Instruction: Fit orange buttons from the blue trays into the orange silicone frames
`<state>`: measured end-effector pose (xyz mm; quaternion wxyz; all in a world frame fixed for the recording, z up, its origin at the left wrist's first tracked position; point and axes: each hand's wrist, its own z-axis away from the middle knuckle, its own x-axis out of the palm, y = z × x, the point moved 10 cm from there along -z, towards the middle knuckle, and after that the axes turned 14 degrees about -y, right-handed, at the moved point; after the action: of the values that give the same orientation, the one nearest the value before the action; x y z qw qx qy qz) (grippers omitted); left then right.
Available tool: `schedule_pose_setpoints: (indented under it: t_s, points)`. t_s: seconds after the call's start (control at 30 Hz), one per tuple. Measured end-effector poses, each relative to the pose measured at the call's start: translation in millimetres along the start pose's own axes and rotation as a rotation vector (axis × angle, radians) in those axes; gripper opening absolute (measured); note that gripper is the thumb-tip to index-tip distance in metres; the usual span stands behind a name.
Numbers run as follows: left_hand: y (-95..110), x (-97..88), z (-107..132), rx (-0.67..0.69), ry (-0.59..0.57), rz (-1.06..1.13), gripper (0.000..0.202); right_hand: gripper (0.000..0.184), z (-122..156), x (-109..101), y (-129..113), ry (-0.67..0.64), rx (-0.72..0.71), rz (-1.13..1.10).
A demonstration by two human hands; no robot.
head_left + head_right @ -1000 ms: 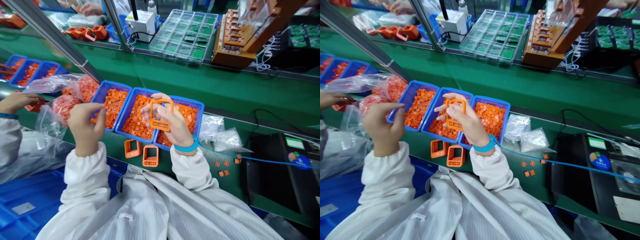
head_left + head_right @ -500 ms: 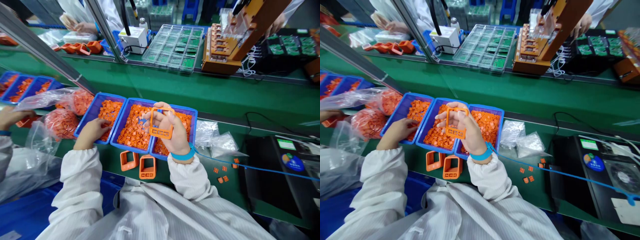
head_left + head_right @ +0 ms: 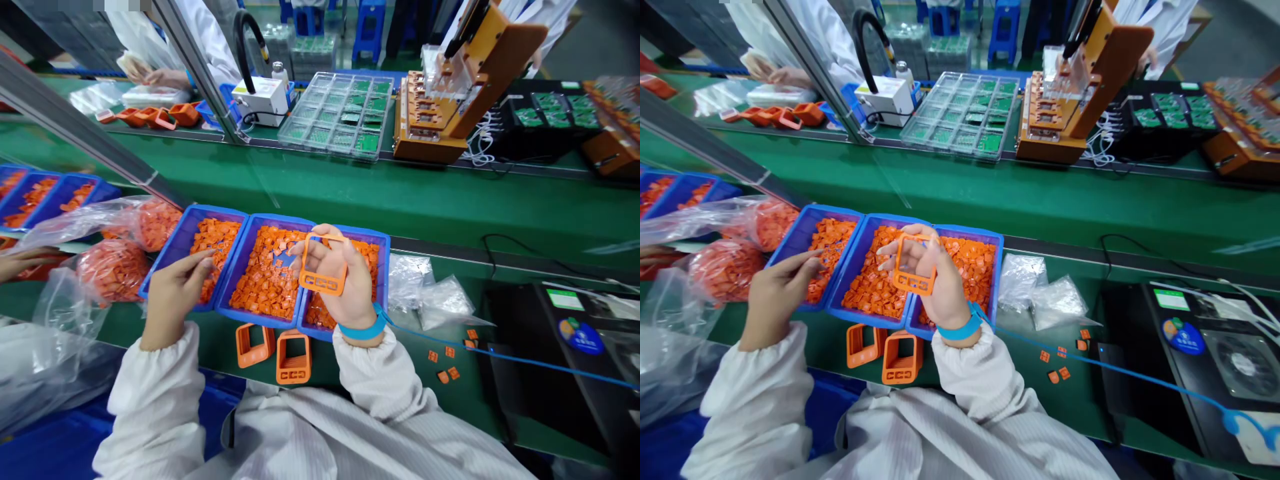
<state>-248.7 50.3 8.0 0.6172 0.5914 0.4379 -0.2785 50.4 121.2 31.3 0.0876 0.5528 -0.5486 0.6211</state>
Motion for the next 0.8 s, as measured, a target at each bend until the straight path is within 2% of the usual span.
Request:
schedule_pose_setpoints:
  t_s: [0.1, 0.2, 0.3, 0.4, 0.5, 0.6, 0.8]
  points:
    - [63.8, -9.5, 13.8, 0.189, 0.014, 0.188, 0.016, 0.048, 0.5, -1.0, -3.3, 0.02, -0.05, -0.012]
    - [115.6, -9.9, 16.6, 0.349, -0.066, 0.306, 0.01, 0.048, 1.7, 0.6, -4.3, 0.03, -0.105, 0.016]
    - [157.0, -6.4, 12.5, 0.539, -0.188, 0.409, 0.018, 0.047, 3.6, 6.0, -4.8, 0.022, -0.175, 0.077]
    - [185.7, -8.4, 6.2, 0.674, -0.219, 0.494, 0.011, 0.046, 6.1, 11.6, -5.4, 0.009, -0.243, 0.157]
    - [199.8, -8.5, -3.1, 0.674, -0.198, 0.51, 0.02, 0.045, 7.2, 17.8, -5.1, -0.049, -0.281, 0.235]
    - [203.8, -10.0, -9.2, 0.65, -0.165, 0.511, 0.028, 0.044, 8.1, 19.4, -6.0, -0.081, -0.307, 0.33]
    - [184.9, -10.7, -16.2, 0.541, -0.15, 0.626, 0.009, 0.045, 9.4, 24.4, -10.5, -0.122, -0.379, 0.48]
